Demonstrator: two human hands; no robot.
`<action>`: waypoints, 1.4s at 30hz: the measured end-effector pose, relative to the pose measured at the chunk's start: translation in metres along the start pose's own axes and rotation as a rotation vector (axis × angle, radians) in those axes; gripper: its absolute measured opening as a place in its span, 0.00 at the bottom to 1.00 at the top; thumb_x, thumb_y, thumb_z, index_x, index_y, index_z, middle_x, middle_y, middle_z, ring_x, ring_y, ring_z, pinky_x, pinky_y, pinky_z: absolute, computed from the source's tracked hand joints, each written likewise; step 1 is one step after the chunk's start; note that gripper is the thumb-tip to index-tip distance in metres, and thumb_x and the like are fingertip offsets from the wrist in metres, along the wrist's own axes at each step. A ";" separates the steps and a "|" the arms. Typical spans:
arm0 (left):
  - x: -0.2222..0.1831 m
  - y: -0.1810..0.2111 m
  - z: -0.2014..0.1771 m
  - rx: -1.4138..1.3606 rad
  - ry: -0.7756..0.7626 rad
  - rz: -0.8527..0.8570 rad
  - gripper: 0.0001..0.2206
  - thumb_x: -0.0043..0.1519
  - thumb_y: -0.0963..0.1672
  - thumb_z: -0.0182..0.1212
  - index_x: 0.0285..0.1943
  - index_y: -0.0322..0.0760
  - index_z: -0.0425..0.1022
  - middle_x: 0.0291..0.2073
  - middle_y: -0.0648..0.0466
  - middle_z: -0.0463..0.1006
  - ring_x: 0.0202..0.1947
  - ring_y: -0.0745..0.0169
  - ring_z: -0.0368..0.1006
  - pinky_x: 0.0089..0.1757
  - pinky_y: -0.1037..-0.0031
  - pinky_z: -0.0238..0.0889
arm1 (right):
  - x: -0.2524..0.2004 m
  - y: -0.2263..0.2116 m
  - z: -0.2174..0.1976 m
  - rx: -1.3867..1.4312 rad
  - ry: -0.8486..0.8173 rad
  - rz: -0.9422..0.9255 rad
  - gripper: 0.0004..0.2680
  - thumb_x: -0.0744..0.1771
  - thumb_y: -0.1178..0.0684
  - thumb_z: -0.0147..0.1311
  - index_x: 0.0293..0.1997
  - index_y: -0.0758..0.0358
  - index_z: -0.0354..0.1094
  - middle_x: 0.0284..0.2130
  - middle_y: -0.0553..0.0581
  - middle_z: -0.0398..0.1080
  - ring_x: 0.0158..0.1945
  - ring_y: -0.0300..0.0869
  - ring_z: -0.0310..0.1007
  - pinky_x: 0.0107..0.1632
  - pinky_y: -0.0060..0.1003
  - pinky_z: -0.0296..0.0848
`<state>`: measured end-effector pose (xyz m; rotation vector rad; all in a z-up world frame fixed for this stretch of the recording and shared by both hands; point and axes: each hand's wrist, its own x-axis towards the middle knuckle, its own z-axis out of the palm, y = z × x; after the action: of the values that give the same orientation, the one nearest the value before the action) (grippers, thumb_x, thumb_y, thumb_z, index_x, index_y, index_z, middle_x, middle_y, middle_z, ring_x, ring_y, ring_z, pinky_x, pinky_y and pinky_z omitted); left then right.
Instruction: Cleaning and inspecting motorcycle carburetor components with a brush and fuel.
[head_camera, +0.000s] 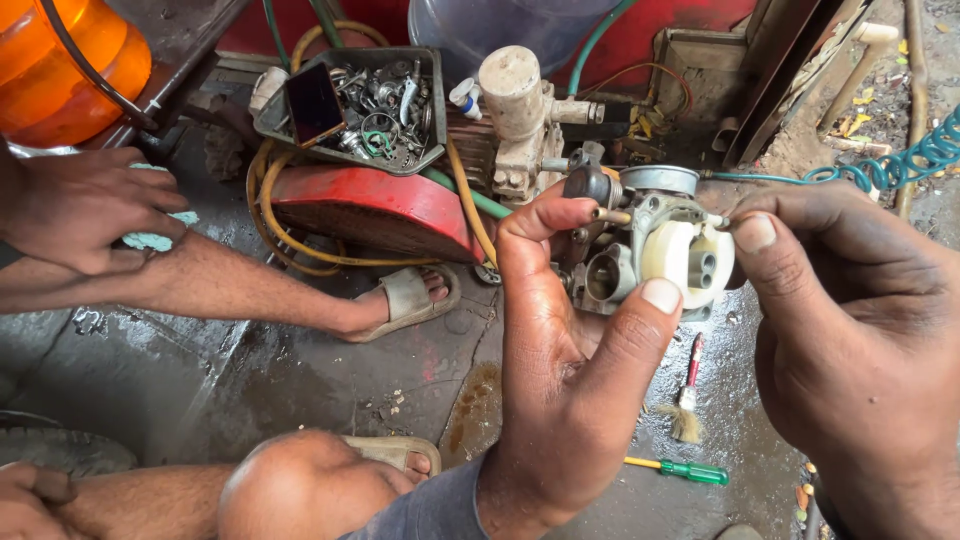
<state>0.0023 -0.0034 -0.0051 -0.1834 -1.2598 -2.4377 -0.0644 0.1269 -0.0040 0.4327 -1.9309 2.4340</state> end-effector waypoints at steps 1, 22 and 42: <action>-0.001 -0.001 -0.001 0.027 0.004 0.006 0.24 0.70 0.36 0.55 0.72 0.33 0.49 0.59 0.46 0.63 0.55 0.66 0.63 0.62 0.71 0.62 | 0.000 0.001 0.000 -0.007 0.004 0.001 0.06 0.71 0.61 0.54 0.52 0.73 0.70 0.43 0.59 0.76 0.45 0.37 0.74 0.52 0.29 0.74; -0.009 -0.005 -0.025 0.952 -0.093 0.533 0.16 0.70 0.38 0.64 0.61 0.35 0.60 0.68 0.37 0.58 0.60 0.56 0.66 0.63 0.67 0.59 | 0.005 0.030 -0.001 0.406 -0.016 0.276 0.06 0.69 0.60 0.56 0.49 0.72 0.70 0.39 0.58 0.74 0.41 0.41 0.75 0.45 0.36 0.74; 0.002 -0.002 -0.037 0.943 -0.101 0.517 0.17 0.70 0.40 0.64 0.60 0.34 0.58 0.67 0.36 0.57 0.66 0.50 0.64 0.67 0.63 0.58 | 0.003 0.034 0.004 0.384 -0.015 0.233 0.08 0.69 0.61 0.55 0.51 0.74 0.71 0.40 0.58 0.74 0.44 0.40 0.73 0.49 0.34 0.72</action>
<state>0.0015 -0.0327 -0.0276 -0.3086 -1.9556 -1.2535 -0.0719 0.1149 -0.0349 0.2366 -1.5927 2.9694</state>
